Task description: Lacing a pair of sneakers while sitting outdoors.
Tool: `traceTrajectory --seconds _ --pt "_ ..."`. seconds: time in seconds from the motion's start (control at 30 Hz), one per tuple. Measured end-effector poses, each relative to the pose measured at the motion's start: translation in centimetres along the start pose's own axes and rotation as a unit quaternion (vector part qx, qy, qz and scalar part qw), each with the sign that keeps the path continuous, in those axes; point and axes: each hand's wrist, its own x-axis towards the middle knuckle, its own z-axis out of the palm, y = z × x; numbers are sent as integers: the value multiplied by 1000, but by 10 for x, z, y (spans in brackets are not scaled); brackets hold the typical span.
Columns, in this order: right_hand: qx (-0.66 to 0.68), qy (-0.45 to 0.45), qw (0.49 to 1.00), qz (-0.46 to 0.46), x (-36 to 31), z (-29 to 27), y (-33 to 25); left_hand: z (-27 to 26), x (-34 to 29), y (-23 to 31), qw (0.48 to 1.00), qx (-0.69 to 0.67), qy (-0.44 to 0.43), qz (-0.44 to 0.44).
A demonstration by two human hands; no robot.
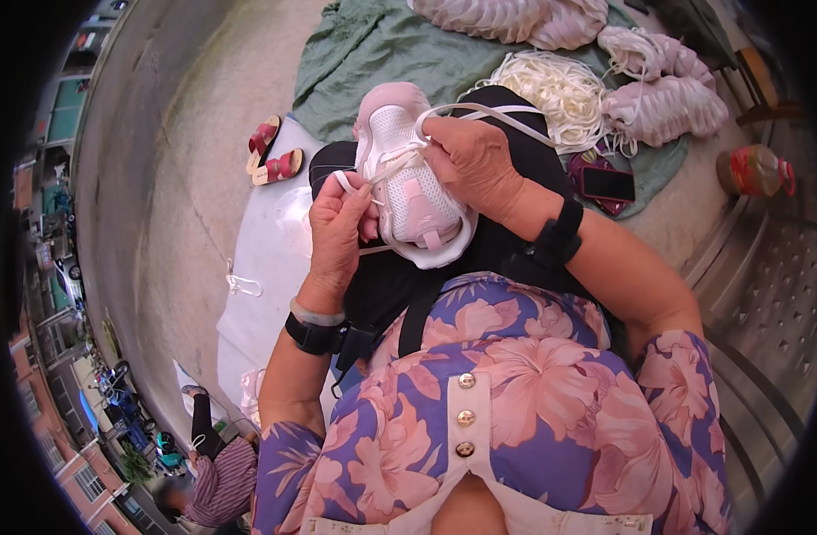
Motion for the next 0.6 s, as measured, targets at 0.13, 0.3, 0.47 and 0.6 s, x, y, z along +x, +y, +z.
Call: traceTrajectory --seconds 0.13,0.3,0.47,0.6 --pt "-21 -57 991 123 -7 -12 1 9 4 -1 999 9 22 45" --pt "-104 -33 979 -171 -7 -15 -16 12 7 -13 977 119 60 167" --pt "-191 -95 948 -236 -3 -5 -20 6 14 -20 951 200 95 218" --pt "-164 -70 963 -202 3 1 -16 5 21 -20 947 201 108 227"
